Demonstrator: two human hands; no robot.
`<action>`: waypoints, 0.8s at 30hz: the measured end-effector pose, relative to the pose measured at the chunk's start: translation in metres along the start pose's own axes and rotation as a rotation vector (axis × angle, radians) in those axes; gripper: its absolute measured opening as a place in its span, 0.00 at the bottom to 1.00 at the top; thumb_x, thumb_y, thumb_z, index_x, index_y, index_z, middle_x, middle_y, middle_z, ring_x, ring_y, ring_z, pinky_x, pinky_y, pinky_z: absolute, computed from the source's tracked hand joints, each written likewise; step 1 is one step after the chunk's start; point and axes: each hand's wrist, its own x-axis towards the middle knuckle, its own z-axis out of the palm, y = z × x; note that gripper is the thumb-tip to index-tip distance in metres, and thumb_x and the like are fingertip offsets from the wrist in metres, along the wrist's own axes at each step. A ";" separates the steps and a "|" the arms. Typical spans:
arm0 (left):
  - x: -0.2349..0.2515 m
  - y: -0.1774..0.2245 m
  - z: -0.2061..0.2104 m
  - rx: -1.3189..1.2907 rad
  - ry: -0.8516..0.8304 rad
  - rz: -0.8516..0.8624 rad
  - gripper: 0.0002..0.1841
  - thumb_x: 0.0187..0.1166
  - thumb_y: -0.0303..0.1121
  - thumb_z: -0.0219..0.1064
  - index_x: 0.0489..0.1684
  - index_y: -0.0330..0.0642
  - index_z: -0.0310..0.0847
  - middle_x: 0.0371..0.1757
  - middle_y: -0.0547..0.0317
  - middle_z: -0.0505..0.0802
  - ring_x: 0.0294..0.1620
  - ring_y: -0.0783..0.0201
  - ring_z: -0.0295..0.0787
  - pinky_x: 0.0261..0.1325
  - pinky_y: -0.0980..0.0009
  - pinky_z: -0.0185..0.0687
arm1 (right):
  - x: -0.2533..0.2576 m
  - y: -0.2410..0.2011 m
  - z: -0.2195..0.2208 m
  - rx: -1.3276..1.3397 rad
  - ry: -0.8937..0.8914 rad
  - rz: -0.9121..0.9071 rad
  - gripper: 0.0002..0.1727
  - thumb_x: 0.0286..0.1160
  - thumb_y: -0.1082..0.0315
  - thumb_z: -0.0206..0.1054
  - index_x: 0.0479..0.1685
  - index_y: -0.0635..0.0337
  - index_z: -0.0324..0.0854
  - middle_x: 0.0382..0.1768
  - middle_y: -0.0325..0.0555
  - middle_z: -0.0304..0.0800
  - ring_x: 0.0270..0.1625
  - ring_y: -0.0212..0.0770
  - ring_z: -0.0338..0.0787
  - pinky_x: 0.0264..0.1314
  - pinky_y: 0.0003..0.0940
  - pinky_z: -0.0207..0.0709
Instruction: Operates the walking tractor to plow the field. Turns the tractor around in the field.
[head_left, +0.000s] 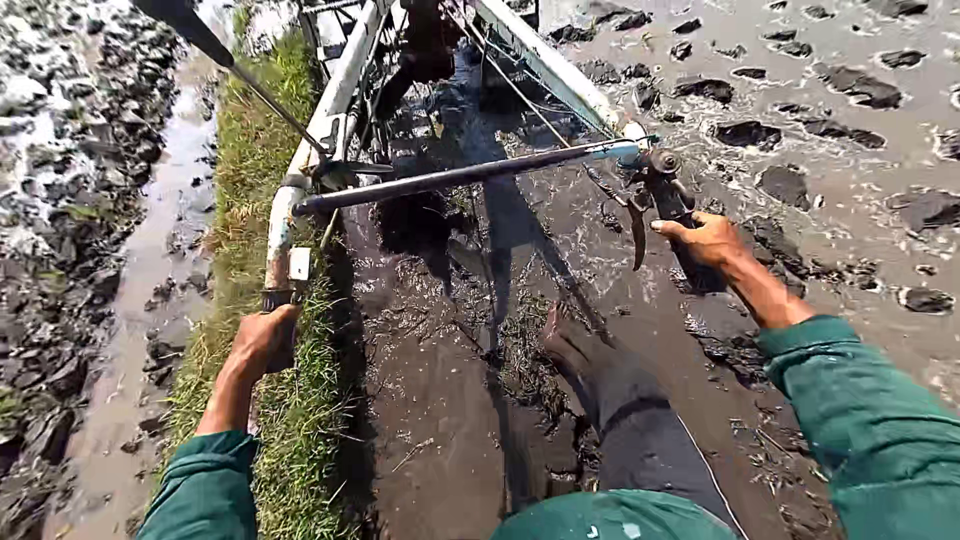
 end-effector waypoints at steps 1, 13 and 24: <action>0.001 0.022 0.011 -0.007 -0.016 -0.006 0.21 0.86 0.45 0.61 0.52 0.31 0.80 0.35 0.53 0.86 0.30 0.62 0.82 0.40 0.57 0.82 | 0.029 -0.002 -0.015 0.122 -0.116 0.033 0.29 0.84 0.49 0.64 0.70 0.65 0.74 0.52 0.64 0.84 0.49 0.56 0.84 0.54 0.60 0.76; 0.070 0.184 0.128 -0.264 -0.101 -0.131 0.23 0.66 0.34 0.61 0.62 0.36 0.78 0.40 0.62 0.92 0.36 0.68 0.91 0.44 0.65 0.90 | 0.317 0.007 -0.092 0.589 -0.609 0.191 0.59 0.32 0.34 0.82 0.75 0.53 0.70 0.59 0.43 0.91 0.60 0.42 0.92 0.57 0.41 0.88; 0.218 0.315 0.141 -0.176 -0.081 -0.137 0.16 0.85 0.37 0.56 0.59 0.34 0.77 0.38 0.59 0.89 0.34 0.68 0.86 0.43 0.64 0.86 | 0.470 -0.121 -0.066 0.427 -0.516 0.169 0.17 0.86 0.65 0.48 0.65 0.63 0.70 0.41 0.40 0.85 0.43 0.33 0.88 0.49 0.33 0.85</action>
